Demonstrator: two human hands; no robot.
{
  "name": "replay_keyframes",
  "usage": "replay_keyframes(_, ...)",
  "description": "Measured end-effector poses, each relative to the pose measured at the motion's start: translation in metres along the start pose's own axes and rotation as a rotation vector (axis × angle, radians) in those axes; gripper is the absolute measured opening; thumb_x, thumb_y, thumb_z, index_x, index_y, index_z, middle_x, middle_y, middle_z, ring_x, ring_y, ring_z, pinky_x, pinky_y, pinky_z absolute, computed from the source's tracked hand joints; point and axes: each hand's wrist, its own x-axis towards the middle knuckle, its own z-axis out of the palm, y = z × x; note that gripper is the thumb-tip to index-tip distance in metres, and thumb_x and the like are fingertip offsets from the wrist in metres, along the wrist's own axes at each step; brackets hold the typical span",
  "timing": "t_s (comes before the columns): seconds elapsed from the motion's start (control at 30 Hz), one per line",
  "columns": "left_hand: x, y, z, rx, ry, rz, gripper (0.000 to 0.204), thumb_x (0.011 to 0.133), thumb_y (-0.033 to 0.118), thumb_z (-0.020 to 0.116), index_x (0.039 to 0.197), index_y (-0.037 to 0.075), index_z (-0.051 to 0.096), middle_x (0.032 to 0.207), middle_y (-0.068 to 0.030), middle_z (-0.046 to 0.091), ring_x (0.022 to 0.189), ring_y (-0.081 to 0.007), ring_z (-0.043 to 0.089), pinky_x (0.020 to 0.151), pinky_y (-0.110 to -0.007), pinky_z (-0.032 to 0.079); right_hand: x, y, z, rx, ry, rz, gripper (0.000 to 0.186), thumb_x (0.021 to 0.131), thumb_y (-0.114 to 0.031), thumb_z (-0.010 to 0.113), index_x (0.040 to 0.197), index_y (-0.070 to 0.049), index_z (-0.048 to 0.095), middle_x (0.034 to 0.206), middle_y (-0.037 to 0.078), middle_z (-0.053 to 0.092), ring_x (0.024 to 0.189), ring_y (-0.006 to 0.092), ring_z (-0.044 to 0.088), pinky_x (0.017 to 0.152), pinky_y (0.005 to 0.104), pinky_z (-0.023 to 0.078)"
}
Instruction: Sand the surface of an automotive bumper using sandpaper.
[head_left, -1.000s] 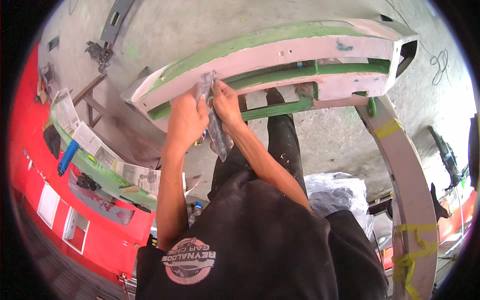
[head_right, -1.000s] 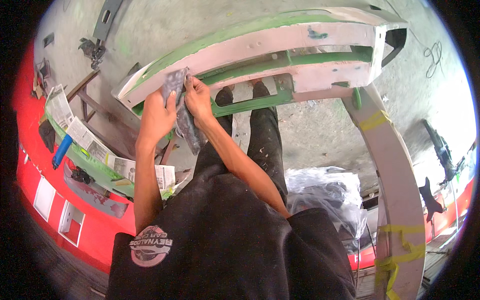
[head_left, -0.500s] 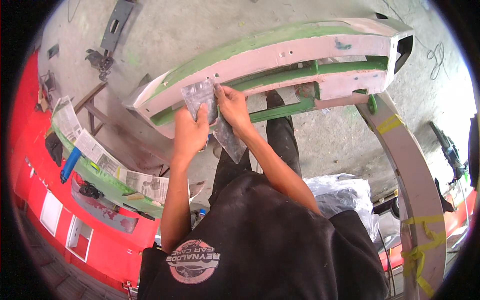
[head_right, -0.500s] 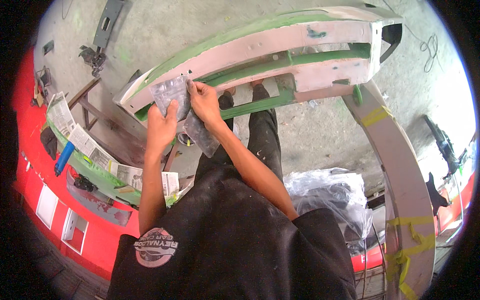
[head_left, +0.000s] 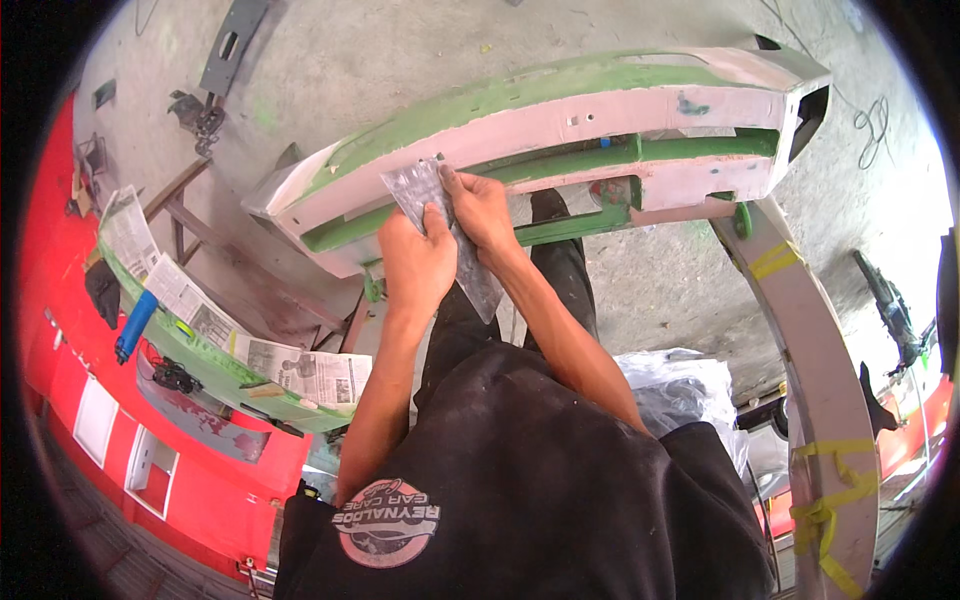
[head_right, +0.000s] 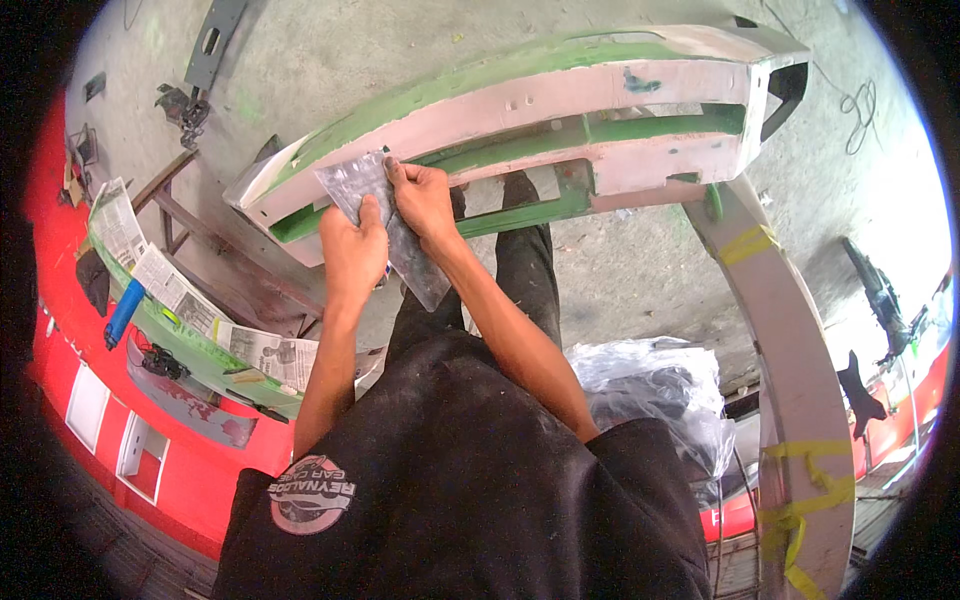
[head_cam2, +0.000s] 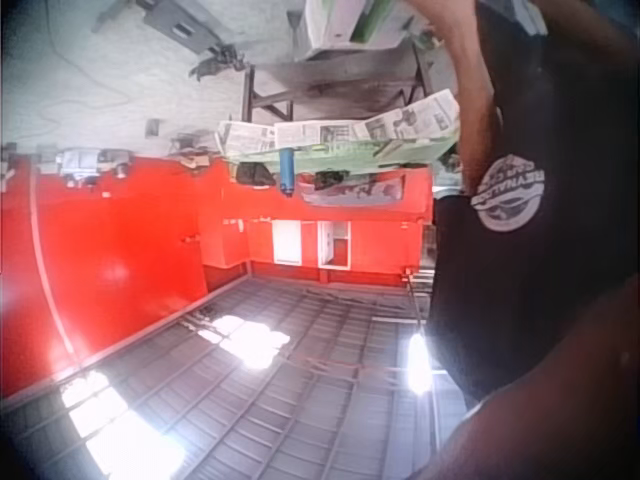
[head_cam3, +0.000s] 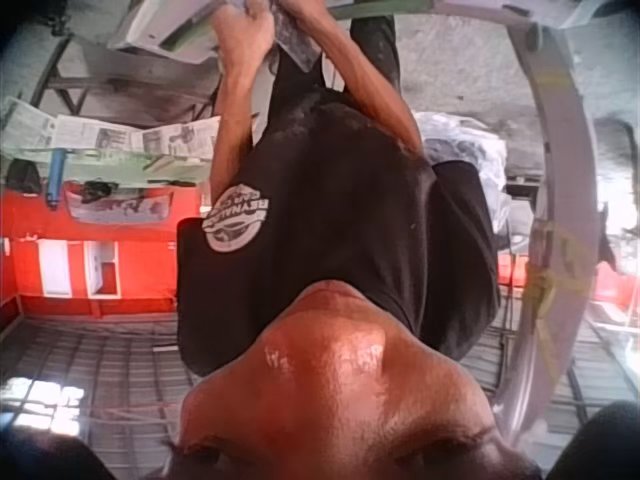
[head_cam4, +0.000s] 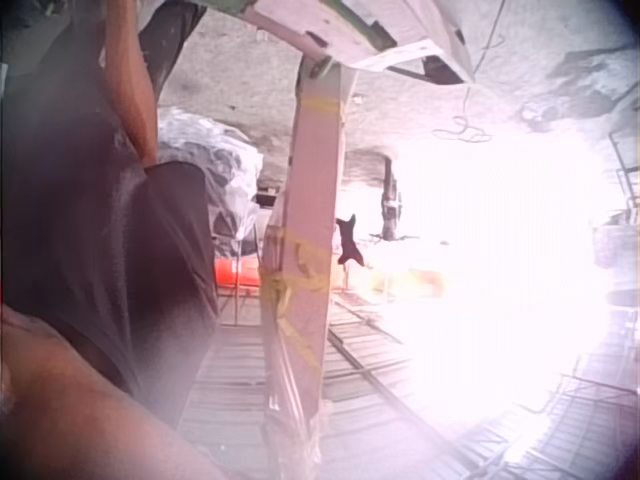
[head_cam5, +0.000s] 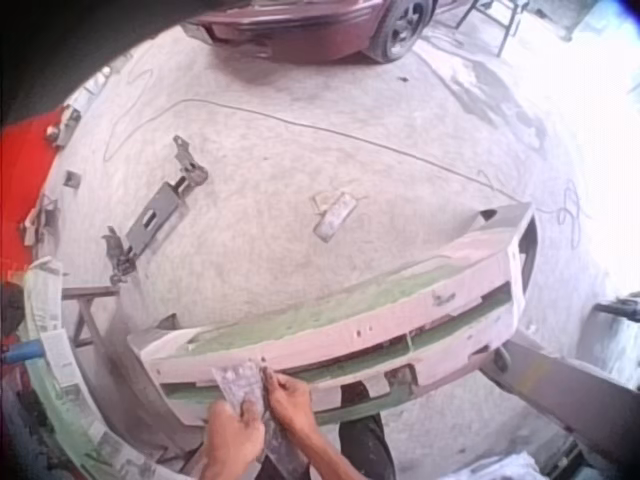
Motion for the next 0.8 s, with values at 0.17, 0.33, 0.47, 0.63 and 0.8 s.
replay_keyframes(0.17, 0.005, 0.0, -0.003, 0.004, -0.021, -0.092, 0.016, 0.088, 0.004, 0.05, 0.089, -0.009, 0.06, 0.07, -0.0245, 0.062, 0.066, -0.0414, 0.062, 0.061, -0.043, 0.045, 0.006, 0.008, 0.007, 0.027, -0.01, 0.0, 0.036, 0.096, -0.029, 0.057, 0.076, -0.001, 0.065, 0.067, -0.001, 0.058, 0.057, 0.0052, 0.044, 0.051, 0.0248, 0.037)
replay_keyframes(0.33, 0.017, 0.001, -0.016, 0.116, -0.079, -0.003, 0.016, 0.087, 0.005, 0.05, 0.087, -0.009, 0.06, 0.07, -0.0264, 0.061, 0.067, -0.0435, 0.061, 0.061, -0.045, 0.045, 0.005, 0.015, 0.026, 0.241, 0.136, -0.086, 0.035, 0.097, -0.025, 0.056, 0.071, -0.002, 0.063, 0.061, -0.005, 0.053, 0.053, 0.0034, 0.036, 0.047, 0.0249, 0.031)
replay_keyframes(0.47, 0.017, -0.002, -0.015, 0.129, -0.105, 0.14, 0.016, 0.085, 0.004, 0.05, 0.089, -0.009, 0.059, 0.073, -0.0284, 0.06, 0.07, -0.0467, 0.059, 0.063, -0.048, 0.045, 0.012, 0.026, 0.015, 0.289, 0.021, -0.05, 0.033, 0.098, -0.027, 0.053, 0.082, -0.001, 0.065, 0.072, 0.001, 0.063, 0.058, 0.0057, 0.05, 0.051, 0.0248, 0.041)
replay_keyframes(0.63, 0.016, 0.008, -0.013, 0.138, -0.114, 0.055, 0.016, 0.084, 0.003, 0.051, 0.091, -0.009, 0.059, 0.078, -0.0304, 0.06, 0.078, -0.0486, 0.058, 0.069, -0.051, 0.045, 0.012, 0.023, 0.013, 0.301, -0.036, 0.002, 0.032, 0.1, -0.027, 0.05, 0.088, -0.001, 0.066, 0.077, 0.003, 0.065, 0.063, 0.0079, 0.056, 0.056, 0.0254, 0.047)
replay_keyframes(0.8, 0.025, 0.006, -0.018, 0.293, -0.184, 0.276, 0.015, 0.084, 0.004, 0.051, 0.092, -0.007, 0.057, 0.079, -0.0294, 0.059, 0.081, -0.0501, 0.056, 0.074, -0.05, 0.044, 0.011, 0.021, 0.021, 0.498, -0.094, -0.013, 0.031, 0.1, -0.029, 0.048, 0.1, -0.002, 0.063, 0.091, 0.006, 0.066, 0.076, 0.0103, 0.061, 0.065, 0.0273, 0.052)
